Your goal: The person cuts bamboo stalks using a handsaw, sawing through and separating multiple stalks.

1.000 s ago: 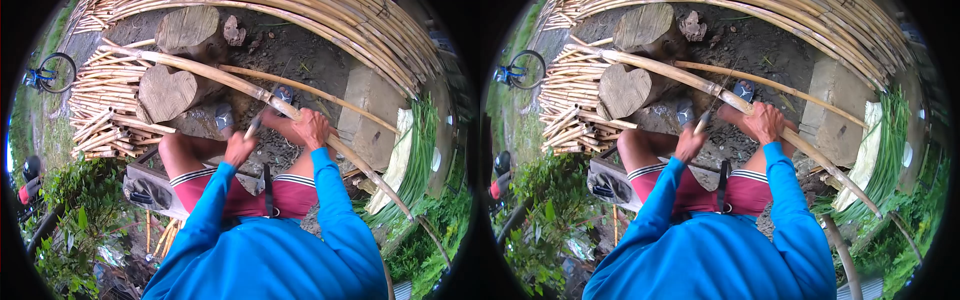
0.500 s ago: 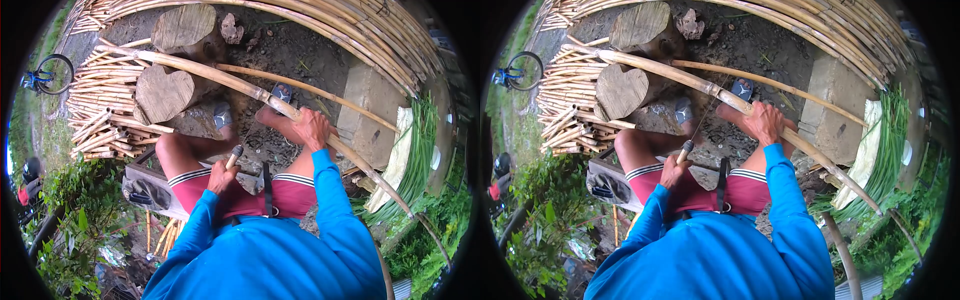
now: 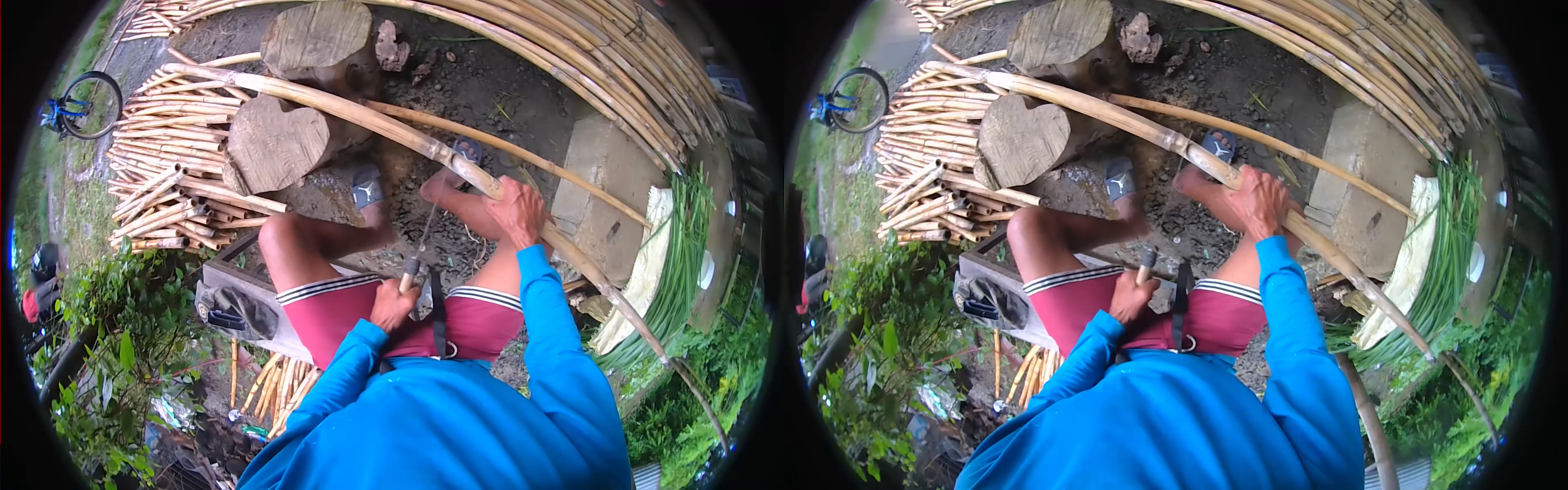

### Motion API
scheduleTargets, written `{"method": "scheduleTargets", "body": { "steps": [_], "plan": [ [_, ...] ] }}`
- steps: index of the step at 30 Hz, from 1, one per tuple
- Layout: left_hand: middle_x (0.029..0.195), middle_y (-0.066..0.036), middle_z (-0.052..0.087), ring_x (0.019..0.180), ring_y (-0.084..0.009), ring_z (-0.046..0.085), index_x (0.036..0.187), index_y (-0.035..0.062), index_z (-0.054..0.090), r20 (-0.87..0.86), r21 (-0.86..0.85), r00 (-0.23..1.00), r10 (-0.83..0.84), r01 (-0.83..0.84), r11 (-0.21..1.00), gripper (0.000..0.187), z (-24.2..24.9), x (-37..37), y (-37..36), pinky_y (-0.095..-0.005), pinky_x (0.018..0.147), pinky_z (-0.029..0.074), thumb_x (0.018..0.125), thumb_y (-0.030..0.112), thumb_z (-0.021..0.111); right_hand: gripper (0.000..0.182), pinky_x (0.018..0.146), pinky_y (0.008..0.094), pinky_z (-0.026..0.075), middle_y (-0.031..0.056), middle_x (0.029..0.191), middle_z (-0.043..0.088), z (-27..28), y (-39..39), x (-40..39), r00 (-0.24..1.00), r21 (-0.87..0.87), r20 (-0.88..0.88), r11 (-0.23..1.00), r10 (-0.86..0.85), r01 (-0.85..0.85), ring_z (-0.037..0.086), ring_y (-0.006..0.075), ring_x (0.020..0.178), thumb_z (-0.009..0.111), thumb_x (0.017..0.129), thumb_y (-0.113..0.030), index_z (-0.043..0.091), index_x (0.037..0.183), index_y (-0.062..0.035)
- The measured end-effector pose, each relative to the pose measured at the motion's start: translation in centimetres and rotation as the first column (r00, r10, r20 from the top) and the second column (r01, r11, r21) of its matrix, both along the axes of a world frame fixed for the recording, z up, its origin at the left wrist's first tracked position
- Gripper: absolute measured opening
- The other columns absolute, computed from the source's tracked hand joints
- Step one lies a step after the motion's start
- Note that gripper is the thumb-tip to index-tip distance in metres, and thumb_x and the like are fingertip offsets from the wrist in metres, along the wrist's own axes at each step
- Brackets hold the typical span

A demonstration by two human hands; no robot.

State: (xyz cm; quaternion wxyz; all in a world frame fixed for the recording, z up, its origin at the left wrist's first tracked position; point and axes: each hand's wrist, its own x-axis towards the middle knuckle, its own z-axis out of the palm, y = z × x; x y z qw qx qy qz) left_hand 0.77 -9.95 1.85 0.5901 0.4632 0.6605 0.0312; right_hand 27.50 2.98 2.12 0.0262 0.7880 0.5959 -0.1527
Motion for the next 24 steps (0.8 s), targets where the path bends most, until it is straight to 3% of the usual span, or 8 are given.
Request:
{"method": "scheduleTargets", "body": {
  "steps": [3,5,9,11,13,15,18,24],
  "plan": [
    [0.064,-0.021,0.058,0.057,-0.0358,0.056,0.075,-0.0030,0.061,0.117,0.102,0.993,0.005,-0.017,0.995,0.026,3.8,-3.4,-0.2,-0.0442,0.055,0.042,0.077,0.023,0.068,0.037,0.074,0.0516,0.054,0.0233,0.084,0.068,0.4,-0.5,0.5,0.994,0.080,-0.065,0.993,0.087,-0.081,0.066,0.0440,0.080,0.068,0.074,-0.041,0.067,0.088,-0.0068],
    [0.065,-0.021,0.056,0.055,-0.0323,0.053,0.076,-0.0028,0.059,0.150,0.332,0.983,-0.101,0.046,0.942,0.023,7.2,-5.9,1.5,-0.0427,0.055,0.042,0.073,0.018,0.069,0.044,0.081,0.0487,0.053,0.0184,0.093,0.069,0.6,-0.5,2.6,0.966,-0.122,-0.178,0.969,0.190,-0.213,0.066,0.0400,0.090,0.071,0.079,-0.034,0.064,0.117,-0.0144],
    [0.066,-0.017,0.060,0.058,-0.0210,0.057,0.083,-0.0019,0.063,0.171,0.302,0.983,0.069,-0.119,0.946,0.017,6.4,-6.9,7.4,-0.0352,0.057,0.045,0.076,0.013,0.064,0.063,0.097,0.0451,0.047,0.0114,0.122,0.055,-2.4,-5.6,9.3,0.779,0.488,0.026,0.672,0.627,-0.557,0.056,0.0320,0.111,0.057,0.084,0.002,0.050,0.140,-0.0253],
    [0.067,-0.018,0.061,0.058,-0.0262,0.061,0.086,0.0002,0.065,0.095,0.535,0.995,-0.011,-0.042,0.844,0.019,5.3,-6.0,12.0,-0.0354,0.058,0.047,0.076,0.015,0.063,0.039,0.090,0.0439,0.050,0.0126,0.111,0.061,1.3,-6.6,9.3,0.825,0.466,0.007,0.729,0.564,-0.502,0.060,0.0333,0.103,0.061,0.088,-0.010,0.061,0.126,-0.0182],
    [0.070,-0.019,0.062,0.063,-0.0338,0.063,0.089,0.0009,0.065,0.028,0.627,0.998,-0.049,0.020,0.779,0.021,6.5,-3.4,17.0,-0.0390,0.060,0.048,0.075,0.017,0.062,0.021,0.082,0.0436,0.050,0.0144,0.099,0.063,4.1,-7.3,8.3,0.959,0.106,-0.282,0.992,-0.031,0.063,0.062,0.0347,0.094,0.062,0.091,-0.025,0.067,0.105,-0.0099],
    [0.077,-0.019,0.062,0.078,-0.0394,0.060,0.086,0.0027,0.063,-0.087,0.857,0.986,-0.140,0.146,0.494,0.020,5.0,-0.8,21.6,-0.0473,0.071,0.046,0.074,0.018,0.061,0.032,0.076,0.0442,0.048,0.0165,0.087,0.062,3.8,-9.5,9.5,0.971,0.241,-0.232,0.964,-0.056,0.113,0.061,0.0362,0.087,0.061,0.092,-0.037,0.065,0.089,-0.0052],
    [0.078,-0.019,0.062,0.082,-0.0399,0.059,0.082,0.0041,0.064,-0.196,0.903,0.946,-0.256,0.276,0.329,0.019,4.3,2.6,26.5,-0.0466,0.075,0.045,0.073,0.021,0.061,0.031,0.076,0.0496,0.045,0.0157,0.081,0.059,4.2,-12.5,11.1,0.989,0.309,-0.110,0.942,-0.103,0.132,0.060,0.0377,0.082,0.061,0.091,-0.037,0.062,0.084,-0.0072],
    [0.078,-0.022,0.065,0.079,-0.0415,0.063,0.084,0.0043,0.068,-0.098,0.655,0.909,-0.406,0.366,0.661,0.028,0.2,3.8,28.2,-0.0513,0.071,0.046,0.074,0.030,0.063,0.018,0.088,0.0409,0.045,0.0155,0.108,0.049,5.5,-17.7,11.8,0.964,0.634,-0.056,0.737,-0.258,0.234,0.053,0.0321,0.098,0.063,0.089,-0.018,0.063,0.099,-0.0031]
  ]
}}
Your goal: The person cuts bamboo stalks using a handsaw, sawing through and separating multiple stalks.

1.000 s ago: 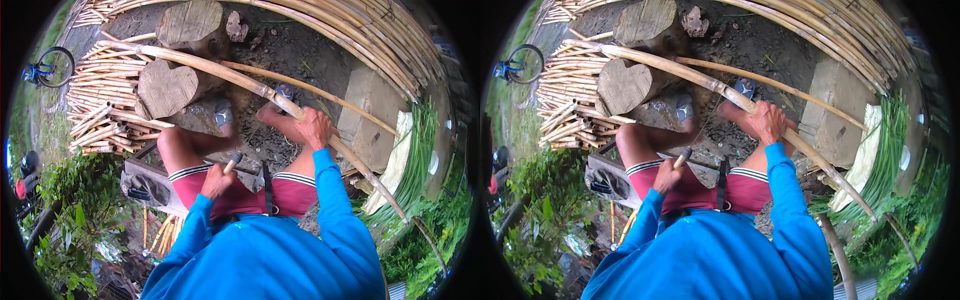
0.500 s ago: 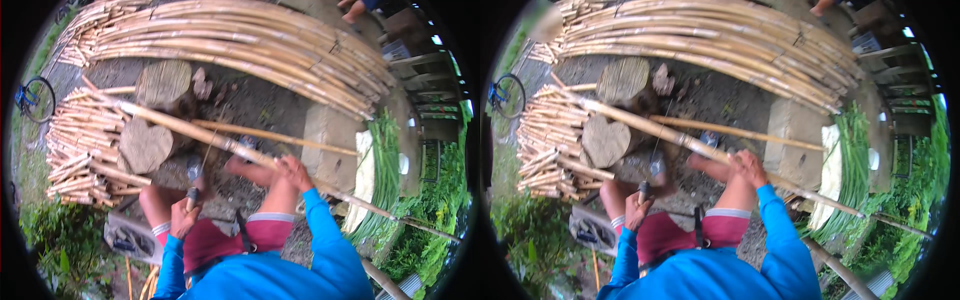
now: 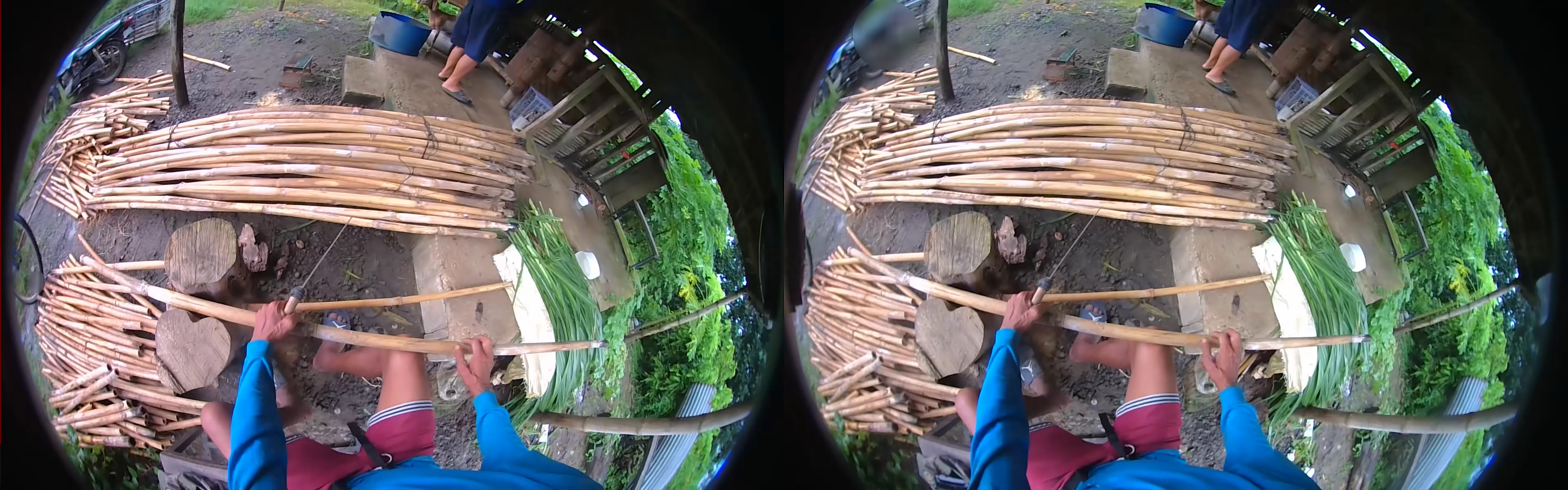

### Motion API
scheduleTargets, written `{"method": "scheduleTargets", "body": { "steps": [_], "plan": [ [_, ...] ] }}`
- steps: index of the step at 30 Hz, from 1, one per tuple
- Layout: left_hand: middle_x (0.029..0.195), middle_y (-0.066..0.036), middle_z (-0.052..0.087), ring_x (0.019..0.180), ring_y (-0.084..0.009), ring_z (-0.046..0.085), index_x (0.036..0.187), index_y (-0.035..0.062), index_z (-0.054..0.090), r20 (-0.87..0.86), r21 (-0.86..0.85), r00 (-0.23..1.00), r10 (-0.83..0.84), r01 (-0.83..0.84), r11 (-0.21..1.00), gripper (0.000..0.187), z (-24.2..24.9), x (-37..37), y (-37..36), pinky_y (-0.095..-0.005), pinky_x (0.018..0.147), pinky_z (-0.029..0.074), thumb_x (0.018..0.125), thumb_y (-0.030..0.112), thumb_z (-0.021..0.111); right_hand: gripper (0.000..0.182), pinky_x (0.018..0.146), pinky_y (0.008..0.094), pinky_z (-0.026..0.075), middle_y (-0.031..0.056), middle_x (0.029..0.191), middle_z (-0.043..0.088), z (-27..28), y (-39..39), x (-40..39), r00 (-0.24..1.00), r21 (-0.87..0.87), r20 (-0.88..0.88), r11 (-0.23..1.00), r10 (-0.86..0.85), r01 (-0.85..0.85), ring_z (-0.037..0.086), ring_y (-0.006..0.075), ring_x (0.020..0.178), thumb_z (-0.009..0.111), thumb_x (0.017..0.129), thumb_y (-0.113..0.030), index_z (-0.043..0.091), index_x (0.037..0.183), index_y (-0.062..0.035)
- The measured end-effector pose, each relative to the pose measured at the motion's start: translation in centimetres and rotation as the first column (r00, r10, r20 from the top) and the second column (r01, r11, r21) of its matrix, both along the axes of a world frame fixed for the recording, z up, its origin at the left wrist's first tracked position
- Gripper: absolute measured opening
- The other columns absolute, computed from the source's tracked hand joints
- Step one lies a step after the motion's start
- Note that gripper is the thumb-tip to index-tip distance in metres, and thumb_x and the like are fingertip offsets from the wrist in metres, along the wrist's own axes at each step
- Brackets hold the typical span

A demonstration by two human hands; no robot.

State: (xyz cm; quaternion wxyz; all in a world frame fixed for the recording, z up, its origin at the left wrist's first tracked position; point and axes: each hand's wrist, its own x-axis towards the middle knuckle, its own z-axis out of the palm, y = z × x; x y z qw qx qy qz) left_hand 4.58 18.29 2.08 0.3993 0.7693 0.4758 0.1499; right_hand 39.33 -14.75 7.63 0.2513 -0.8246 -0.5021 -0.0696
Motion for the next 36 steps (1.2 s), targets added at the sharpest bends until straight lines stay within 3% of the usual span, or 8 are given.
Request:
{"method": "scheduleTargets", "body": {
  "steps": [5,7,12,16,19,24,29,36],
  "plan": [
    [0.076,-0.024,0.065,0.078,-0.0429,0.064,0.086,0.0053,0.070,-0.017,0.139,0.996,0.087,-0.084,0.987,0.029,-1.6,-0.2,-0.7,-0.0530,0.070,0.047,0.075,0.031,0.062,0.029,0.090,0.0412,0.043,0.0095,0.105,0.049,-4.9,-2.2,2.6,0.887,0.283,-0.396,0.887,-0.238,0.365,0.050,0.0266,0.101,0.063,0.090,-0.030,0.060,0.103,-0.0039],
    [0.074,-0.024,0.064,0.075,-0.0436,0.063,0.084,0.0048,0.069,0.006,0.120,0.994,0.105,-0.105,0.987,0.028,-1.8,-0.1,-1.1,-0.0533,0.071,0.047,0.073,0.030,0.062,0.027,0.081,0.0391,0.045,0.0046,0.098,0.050,-5.2,-1.8,4.3,0.363,0.328,-0.931,0.509,0.032,0.796,0.050,0.0211,0.094,0.057,0.092,-0.035,0.059,0.097,-0.0092],
    [0.071,-0.023,0.063,0.072,-0.0434,0.062,0.075,0.0028,0.065,0.028,0.242,0.991,0.133,-0.136,0.961,0.028,-4.6,0.1,-0.8,-0.0529,0.069,0.047,0.071,0.031,0.062,0.056,0.069,0.0366,0.041,0.0024,0.087,0.046,-9.4,-4.7,12.1,-0.040,0.112,-0.907,0.334,0.419,0.936,0.045,0.0164,0.080,0.060,0.077,-0.065,0.049,0.092,-0.0123],
    [0.071,-0.023,0.063,0.072,-0.0432,0.062,0.073,0.0023,0.065,0.038,0.218,0.990,0.139,-0.144,0.965,0.028,-3.8,0.1,-0.8,-0.0529,0.070,0.046,0.067,0.030,0.063,0.074,0.071,0.0415,0.043,0.0062,0.095,0.052,-7.9,-3.6,9.8,-0.304,-0.229,-0.876,0.232,0.374,0.945,0.048,0.0221,0.085,0.052,0.072,-0.076,0.054,0.103,-0.0093],
    [0.069,-0.022,0.063,0.073,-0.0424,0.062,0.072,0.0028,0.065,0.035,0.200,0.988,0.148,-0.152,0.968,0.027,-3.3,0.3,-1.1,-0.0523,0.070,0.046,0.066,0.029,0.062,0.073,0.070,0.0419,0.043,0.0080,0.104,0.053,-8.1,-2.2,8.2,-0.126,0.028,-0.813,0.254,0.569,0.967,0.052,0.0216,0.089,0.058,0.066,-0.074,0.051,0.099,-0.0099],
    [0.065,-0.021,0.061,0.070,-0.0405,0.061,0.071,0.0041,0.064,0.055,0.325,0.986,0.159,-0.168,0.931,0.027,-2.8,0.5,-1.8,-0.0492,0.071,0.044,0.065,0.030,0.062,0.064,0.058,0.0360,0.045,0.0046,0.061,0.049,-4.9,1.4,9.5,0.036,0.237,-0.706,0.188,0.708,0.953,0.051,0.0227,0.057,0.044,0.077,-0.075,0.048,0.070,-0.0120],
    [0.066,-0.020,0.062,0.070,-0.0395,0.061,0.070,0.0043,0.062,0.136,0.198,0.970,0.202,-0.226,0.954,0.028,3.0,-1.0,-1.9,-0.0461,0.075,0.043,0.069,0.032,0.061,0.059,0.055,0.0287,0.038,-0.0023,0.061,0.038,9.7,5.0,6.1,0.171,0.617,-0.560,0.271,0.811,0.739,0.039,0.0133,0.055,0.055,0.078,-0.071,0.040,0.071,-0.0144],
    [0.061,-0.022,0.058,0.063,-0.0422,0.059,0.070,0.0034,0.061,0.157,0.202,0.960,0.231,-0.260,0.944,0.030,5.5,-2.5,-1.8,-0.0497,0.064,0.045,0.069,0.033,0.059,0.037,0.058,0.0299,0.038,-0.0041,0.058,0.033,16.3,4.5,4.6,0.097,0.562,-0.689,0.446,0.718,0.696,0.037,0.0114,0.055,0.061,0.090,-0.033,0.038,0.066,-0.0169]
  ]
}}
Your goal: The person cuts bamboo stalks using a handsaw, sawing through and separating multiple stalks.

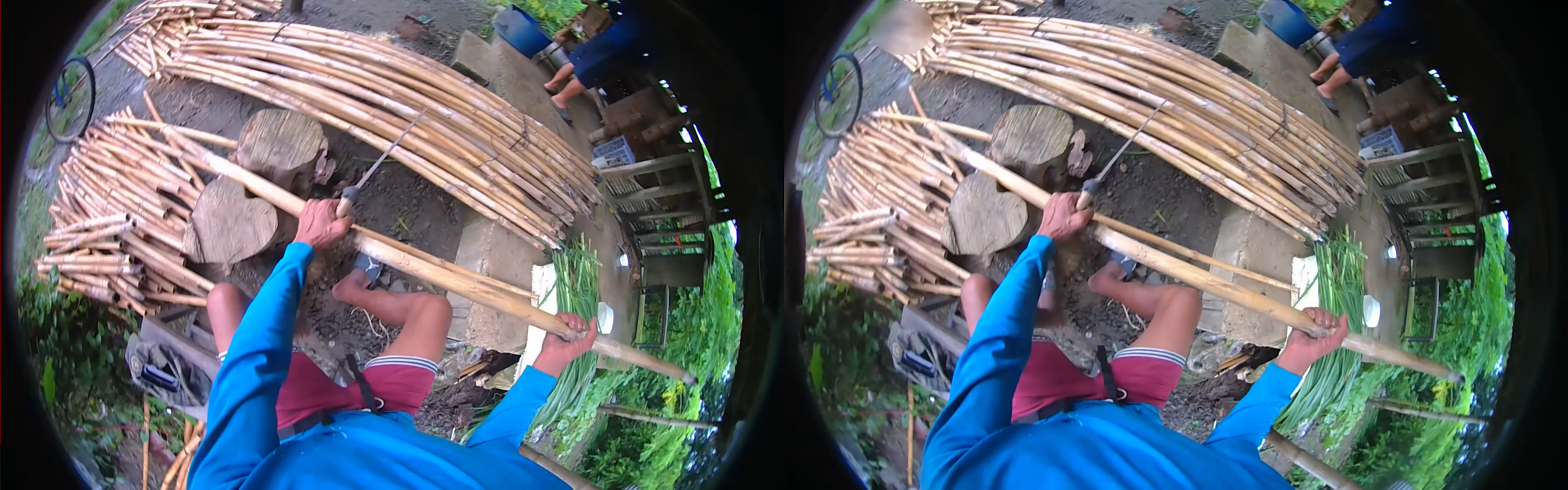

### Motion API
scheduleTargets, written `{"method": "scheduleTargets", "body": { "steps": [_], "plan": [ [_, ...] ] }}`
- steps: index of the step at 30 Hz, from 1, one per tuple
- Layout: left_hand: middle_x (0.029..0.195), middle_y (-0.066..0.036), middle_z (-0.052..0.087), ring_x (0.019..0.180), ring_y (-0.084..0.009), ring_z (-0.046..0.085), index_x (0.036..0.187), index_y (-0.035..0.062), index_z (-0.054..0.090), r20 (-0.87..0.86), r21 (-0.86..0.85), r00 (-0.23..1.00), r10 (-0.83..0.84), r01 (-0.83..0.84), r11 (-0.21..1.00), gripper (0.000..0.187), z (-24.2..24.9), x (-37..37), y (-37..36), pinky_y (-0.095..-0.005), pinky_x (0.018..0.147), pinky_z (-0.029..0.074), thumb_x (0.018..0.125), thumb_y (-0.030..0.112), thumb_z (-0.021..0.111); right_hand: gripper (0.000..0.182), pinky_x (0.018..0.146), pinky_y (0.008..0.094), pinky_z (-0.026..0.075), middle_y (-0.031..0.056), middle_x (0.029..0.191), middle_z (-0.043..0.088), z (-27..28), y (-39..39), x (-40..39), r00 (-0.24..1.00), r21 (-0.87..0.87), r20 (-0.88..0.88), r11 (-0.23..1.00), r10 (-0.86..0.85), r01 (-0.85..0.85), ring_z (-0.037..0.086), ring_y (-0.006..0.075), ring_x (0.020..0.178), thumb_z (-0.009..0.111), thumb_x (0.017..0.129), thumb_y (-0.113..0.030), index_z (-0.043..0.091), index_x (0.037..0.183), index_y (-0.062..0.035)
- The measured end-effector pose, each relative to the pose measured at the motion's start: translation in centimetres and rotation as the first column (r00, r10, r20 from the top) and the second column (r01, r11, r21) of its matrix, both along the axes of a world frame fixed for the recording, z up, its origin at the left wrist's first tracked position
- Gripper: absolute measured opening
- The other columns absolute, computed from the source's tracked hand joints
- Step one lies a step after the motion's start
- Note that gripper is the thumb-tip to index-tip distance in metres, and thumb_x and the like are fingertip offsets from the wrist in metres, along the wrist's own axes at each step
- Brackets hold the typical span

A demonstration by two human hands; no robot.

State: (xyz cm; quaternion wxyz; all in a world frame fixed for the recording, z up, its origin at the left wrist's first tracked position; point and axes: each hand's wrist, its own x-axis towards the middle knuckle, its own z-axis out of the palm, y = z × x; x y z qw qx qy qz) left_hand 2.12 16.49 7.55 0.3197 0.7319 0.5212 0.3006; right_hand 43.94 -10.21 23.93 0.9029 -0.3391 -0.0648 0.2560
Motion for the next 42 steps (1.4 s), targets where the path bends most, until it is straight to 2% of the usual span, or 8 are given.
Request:
{"method": "scheduleTargets", "body": {
  "steps": [7,12,17,27,29,31,36,42],
  "plan": [
    [0.060,-0.019,0.056,0.066,-0.0383,0.058,0.064,0.0050,0.054,0.059,0.111,0.995,0.081,-0.087,0.990,0.030,-1.5,0.5,-0.6,-0.0445,0.071,0.042,0.065,0.034,0.061,0.030,0.062,0.0312,0.038,-0.0034,0.057,0.032,0.6,0.8,0.8,0.864,0.201,0.246,0.849,0.440,-0.489,0.037,0.0121,0.054,0.054,0.086,-0.017,0.035,0.062,-0.0174],
    [0.062,-0.016,0.058,0.067,-0.0337,0.058,0.062,0.0093,0.055,0.024,0.207,1.000,0.018,-0.023,0.978,0.024,-3.7,1.5,-1.3,-0.0411,0.073,0.039,0.065,0.033,0.062,0.029,0.053,0.0327,0.040,-0.0027,0.055,0.035,-6.1,1.7,5.4,0.979,-0.179,-0.179,0.982,-0.097,0.064,0.041,0.0138,0.050,0.061,0.075,-0.019,0.036,0.062,-0.0173],
    [0.062,-0.015,0.060,0.066,-0.0333,0.060,0.062,0.0091,0.058,-0.053,0.163,0.998,0.026,-0.017,0.987,0.023,-4.2,2.0,-1.3,-0.0400,0.075,0.040,0.064,0.031,0.060,0.025,0.059,0.0361,0.045,0.0012,0.057,0.039,-12.7,-5.0,3.8,0.920,-0.388,-0.290,0.911,-0.263,0.138,0.045,0.0194,0.054,0.059,0.074,-0.017,0.037,0.062,-0.0154],
    [0.062,-0.016,0.061,0.065,-0.0329,0.060,0.063,0.0089,0.059,-0.068,0.160,0.998,0.019,-0.008,0.987,0.023,-3.9,1.5,-1.3,-0.0398,0.074,0.040,0.064,0.032,0.060,0.023,0.088,0.0456,0.047,0.0062,0.062,0.052,-10.6,-6.5,4.5,0.960,-0.472,-0.265,0.880,-0.085,-0.052,0.055,0.0232,0.071,0.062,0.078,-0.019,0.046,0.063,-0.0128],
    [0.063,-0.016,0.061,0.065,-0.0332,0.059,0.063,0.0090,0.058,-0.039,0.139,0.999,-0.032,0.037,0.990,0.023,-4.0,1.5,-1.4,-0.0408,0.073,0.039,0.064,0.032,0.060,0.020,0.086,0.0477,0.048,0.0052,0.060,0.051,-8.1,-0.8,5.1,0.970,-0.601,-0.207,0.799,-0.125,-0.026,0.054,0.0217,0.065,0.059,0.077,-0.017,0.045,0.062,-0.0148],
    [0.063,-0.016,0.061,0.066,-0.0332,0.059,0.062,0.0089,0.058,-0.069,0.108,0.997,-0.035,0.043,0.993,0.024,-3.2,2.0,-0.6,-0.0411,0.073,0.038,0.064,0.032,0.060,0.027,0.063,0.0358,0.048,0.0004,0.056,0.040,-8.7,3.9,9.7,0.968,-0.450,-0.247,0.890,-0.049,-0.070,0.047,0.0170,0.055,0.061,0.075,-0.017,0.037,0.062,-0.0167],
    [0.065,-0.017,0.062,0.066,-0.0341,0.059,0.062,0.0083,0.055,-0.092,0.122,0.996,0.000,0.011,0.993,0.024,-2.7,2.9,1.3,-0.0410,0.074,0.038,0.065,0.032,0.060,0.027,0.056,0.0332,0.043,-0.0002,0.055,0.040,-6.8,10.3,10.6,0.945,-0.211,-0.310,0.962,0.102,-0.173,0.044,0.0162,0.052,0.060,0.075,-0.012,0.038,0.061,-0.0156],
    [0.064,-0.013,0.060,0.070,-0.0321,0.059,0.066,0.0097,0.057,-0.025,0.211,0.999,0.036,-0.030,0.977,0.020,-4.8,0.4,0.7,-0.0407,0.075,0.039,0.063,0.029,0.061,0.028,0.069,0.0408,0.051,0.0042,0.058,0.046,-9.5,-4.6,0.4,0.995,-0.393,-0.059,0.918,-0.081,0.051,0.052,0.0200,0.063,0.058,0.081,-0.022,0.041,0.060,-0.0153]
  ]
}}
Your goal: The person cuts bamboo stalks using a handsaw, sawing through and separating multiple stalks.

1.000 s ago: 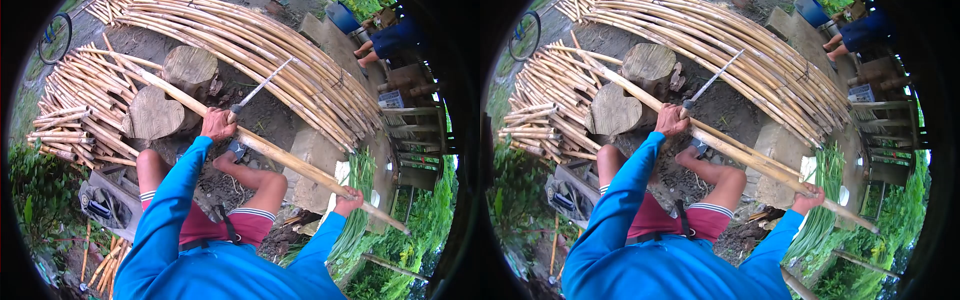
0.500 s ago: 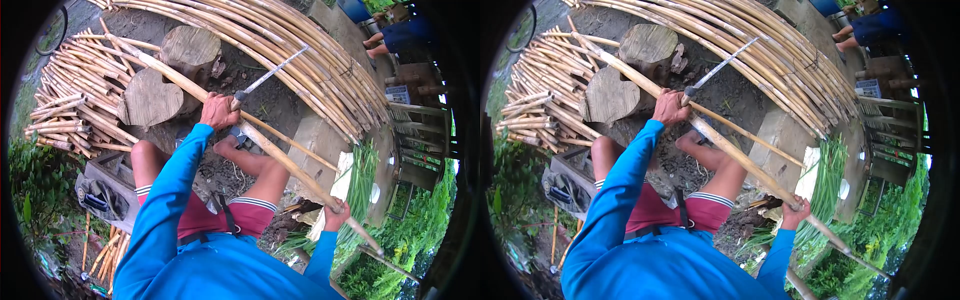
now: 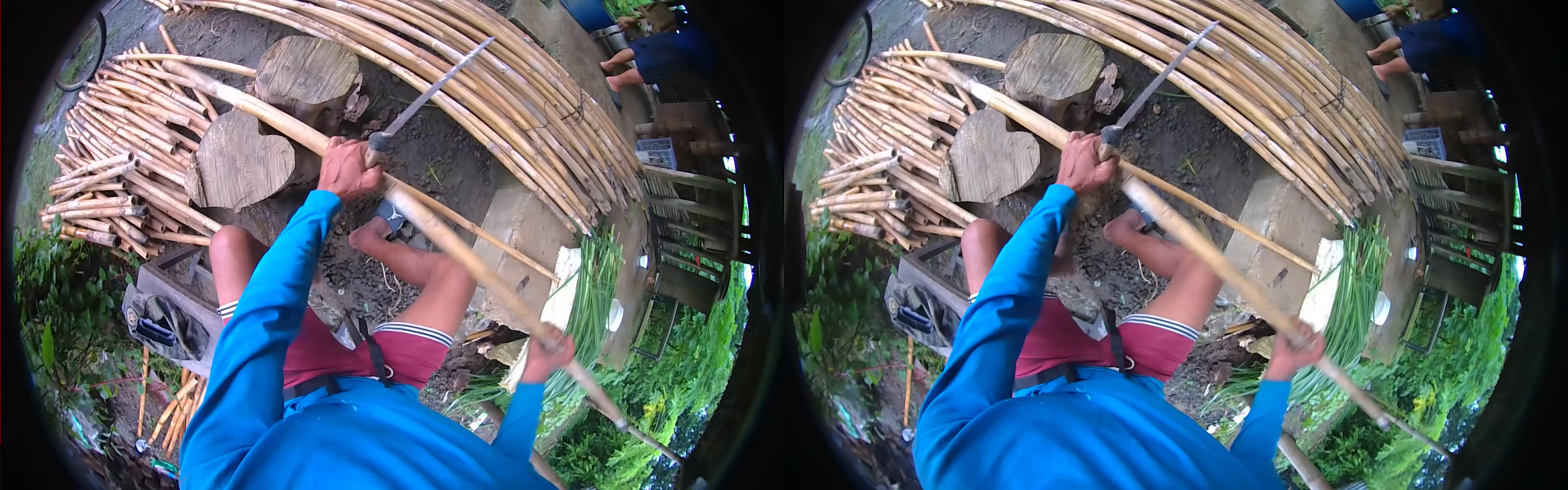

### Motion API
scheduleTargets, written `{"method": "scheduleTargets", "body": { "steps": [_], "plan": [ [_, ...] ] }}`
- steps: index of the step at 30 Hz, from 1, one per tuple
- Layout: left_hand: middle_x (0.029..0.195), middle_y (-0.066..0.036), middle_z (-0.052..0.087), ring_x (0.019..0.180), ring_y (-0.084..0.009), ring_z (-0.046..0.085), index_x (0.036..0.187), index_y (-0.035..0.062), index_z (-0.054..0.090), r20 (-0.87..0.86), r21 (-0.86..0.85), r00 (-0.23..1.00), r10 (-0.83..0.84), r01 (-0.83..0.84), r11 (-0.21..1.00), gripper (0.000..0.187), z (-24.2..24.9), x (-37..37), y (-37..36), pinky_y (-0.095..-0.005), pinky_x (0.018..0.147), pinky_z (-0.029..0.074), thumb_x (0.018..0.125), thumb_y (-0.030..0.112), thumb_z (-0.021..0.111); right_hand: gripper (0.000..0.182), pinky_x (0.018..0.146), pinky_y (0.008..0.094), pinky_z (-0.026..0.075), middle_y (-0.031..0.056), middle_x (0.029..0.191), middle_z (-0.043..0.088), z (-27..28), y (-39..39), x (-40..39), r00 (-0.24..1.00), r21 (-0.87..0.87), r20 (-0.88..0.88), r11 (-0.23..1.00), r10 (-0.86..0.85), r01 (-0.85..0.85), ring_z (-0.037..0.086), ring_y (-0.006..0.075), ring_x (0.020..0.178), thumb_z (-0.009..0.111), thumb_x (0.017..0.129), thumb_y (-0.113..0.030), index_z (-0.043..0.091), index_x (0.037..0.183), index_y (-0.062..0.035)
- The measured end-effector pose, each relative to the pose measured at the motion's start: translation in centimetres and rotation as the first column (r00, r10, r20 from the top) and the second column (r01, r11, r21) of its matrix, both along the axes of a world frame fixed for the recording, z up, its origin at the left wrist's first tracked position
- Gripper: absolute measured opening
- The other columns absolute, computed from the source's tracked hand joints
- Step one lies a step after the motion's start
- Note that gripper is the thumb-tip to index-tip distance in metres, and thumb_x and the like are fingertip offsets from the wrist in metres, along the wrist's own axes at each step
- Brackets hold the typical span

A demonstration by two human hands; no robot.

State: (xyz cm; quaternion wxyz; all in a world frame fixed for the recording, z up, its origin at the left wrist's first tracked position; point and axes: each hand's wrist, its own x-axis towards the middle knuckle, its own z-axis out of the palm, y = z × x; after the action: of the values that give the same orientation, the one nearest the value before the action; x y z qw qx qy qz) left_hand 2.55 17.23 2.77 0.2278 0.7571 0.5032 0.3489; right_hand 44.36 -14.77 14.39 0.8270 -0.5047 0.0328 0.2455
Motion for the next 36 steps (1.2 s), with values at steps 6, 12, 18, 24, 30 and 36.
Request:
{"method": "scheduleTargets", "body": {
  "steps": [6,12,18,24,30,36],
  "plan": [
    [0.063,-0.011,0.059,0.069,-0.0305,0.057,0.065,0.0112,0.061,-0.063,0.029,0.996,-0.054,0.056,0.998,0.020,-2.1,-0.4,-1.4,-0.0399,0.074,0.039,0.061,0.031,0.061,0.025,0.082,0.0408,0.048,0.0046,0.059,0.050,-0.7,-6.4,-7.6,0.989,0.018,-0.108,0.994,-0.104,0.107,0.054,0.0228,0.065,0.061,0.077,-0.022,0.046,0.059,-0.0128],
    [0.063,-0.014,0.058,0.071,-0.0325,0.057,0.063,0.0096,0.058,0.011,-0.040,0.999,-0.043,0.043,0.998,0.023,-0.6,-1.1,-1.7,-0.0396,0.080,0.040,0.063,0.033,0.062,0.022,0.081,0.0432,0.049,0.0056,0.061,0.051,9.2,-0.2,-6.7,0.984,0.142,0.075,0.975,0.159,-0.169,0.056,0.0226,0.069,0.061,0.080,-0.018,0.047,0.064,-0.0125],
    [0.060,-0.017,0.057,0.062,-0.0382,0.056,0.058,0.0059,0.052,0.204,0.035,0.974,0.095,-0.104,0.994,0.027,4.2,-2.2,0.4,-0.0456,0.069,0.044,0.065,0.030,0.062,0.017,0.078,0.0370,0.045,0.0070,0.073,0.045,22.2,13.6,-8.2,0.711,0.241,0.615,0.777,0.341,-0.582,0.050,0.0223,0.075,0.058,0.088,-0.012,0.047,0.077,-0.0052],
    [0.055,-0.018,0.058,0.054,-0.0369,0.059,0.054,0.0070,0.056,0.218,-0.043,0.970,0.111,-0.104,0.994,0.023,3.7,-2.3,0.1,-0.0442,0.062,0.047,0.063,0.028,0.058,0.021,0.063,0.0320,0.040,0.0031,0.070,0.039,28.9,27.0,-16.9,0.298,0.142,0.716,0.286,0.631,-0.948,0.040,0.0149,0.064,0.055,0.096,-0.014,0.044,0.079,-0.0083],
    [0.055,-0.021,0.054,0.052,-0.0368,0.056,0.058,0.0028,0.055,0.205,-0.125,0.976,0.072,-0.046,0.991,0.025,2.2,-2.4,-0.7,-0.0443,0.057,0.046,0.064,0.027,0.059,0.024,0.048,0.0266,0.042,0.0017,0.067,0.048,28.5,35.5,-29.9,0.258,-0.055,0.675,0.396,0.691,-0.917,0.048,0.0122,0.054,0.068,0.091,-0.019,0.048,0.081,-0.0105],
    [0.063,-0.006,0.062,0.057,-0.0150,0.055,0.069,0.0020,0.059,0.808,-0.487,0.323,0.493,-0.106,0.867,0.023,3.3,-6.1,-2.9,-0.0311,0.054,0.042,0.077,0.024,0.060,0.028,0.040,0.0222,0.044,-0.0011,0.067,0.052,24.1,40.2,-39.1,0.104,-0.192,0.639,0.290,0.762,-0.938,0.052,0.0079,0.051,0.075,0.085,-0.023,0.051,0.084,-0.0111]
  ]
}}
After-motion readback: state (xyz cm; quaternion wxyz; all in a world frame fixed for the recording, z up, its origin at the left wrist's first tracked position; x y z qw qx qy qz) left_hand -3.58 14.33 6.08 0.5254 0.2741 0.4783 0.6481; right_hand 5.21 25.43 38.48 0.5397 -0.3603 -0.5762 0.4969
